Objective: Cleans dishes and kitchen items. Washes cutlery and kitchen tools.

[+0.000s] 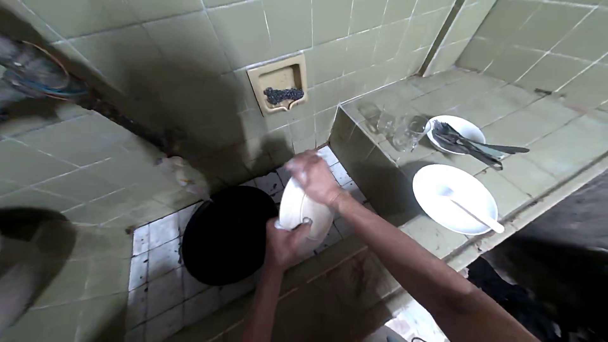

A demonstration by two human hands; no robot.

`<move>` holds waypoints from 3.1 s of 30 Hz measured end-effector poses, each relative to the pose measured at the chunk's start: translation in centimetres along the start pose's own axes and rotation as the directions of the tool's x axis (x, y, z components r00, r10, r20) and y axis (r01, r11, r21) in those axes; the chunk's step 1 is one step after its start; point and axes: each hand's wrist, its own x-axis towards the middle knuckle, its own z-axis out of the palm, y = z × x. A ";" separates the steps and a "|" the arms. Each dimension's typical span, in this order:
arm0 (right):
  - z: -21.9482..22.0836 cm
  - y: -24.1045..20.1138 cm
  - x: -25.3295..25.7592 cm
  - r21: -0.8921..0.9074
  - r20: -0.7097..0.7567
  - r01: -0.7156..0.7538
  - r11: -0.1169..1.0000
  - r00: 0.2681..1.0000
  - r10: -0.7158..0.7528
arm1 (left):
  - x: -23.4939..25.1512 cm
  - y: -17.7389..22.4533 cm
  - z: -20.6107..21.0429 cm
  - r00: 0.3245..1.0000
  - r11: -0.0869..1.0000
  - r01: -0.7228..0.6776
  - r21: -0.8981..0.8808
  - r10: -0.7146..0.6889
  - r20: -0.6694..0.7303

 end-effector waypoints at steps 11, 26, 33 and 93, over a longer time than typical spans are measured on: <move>0.7 0.9 -4.0 0.381 -0.063 -0.424 0.822 0.875 0.480 | -0.6 0.4 1.4 0.989 0.992 -0.113 0.064 0.119 -0.091; 2.6 -2.2 -5.1 0.312 0.048 -0.038 0.949 0.999 0.024 | -0.2 -0.5 0.5 0.978 0.964 -0.170 0.206 0.191 -0.084; 1.9 2.2 -0.5 0.564 0.119 -0.653 0.505 0.670 0.733 | -3.7 -1.3 2.3 0.944 0.989 -0.122 0.083 0.141 -0.297; 2.3 -2.8 -5.5 0.361 -0.105 -0.161 0.919 0.972 0.211 | 1.5 3.2 0.7 0.955 0.988 0.097 -0.122 -0.127 -0.269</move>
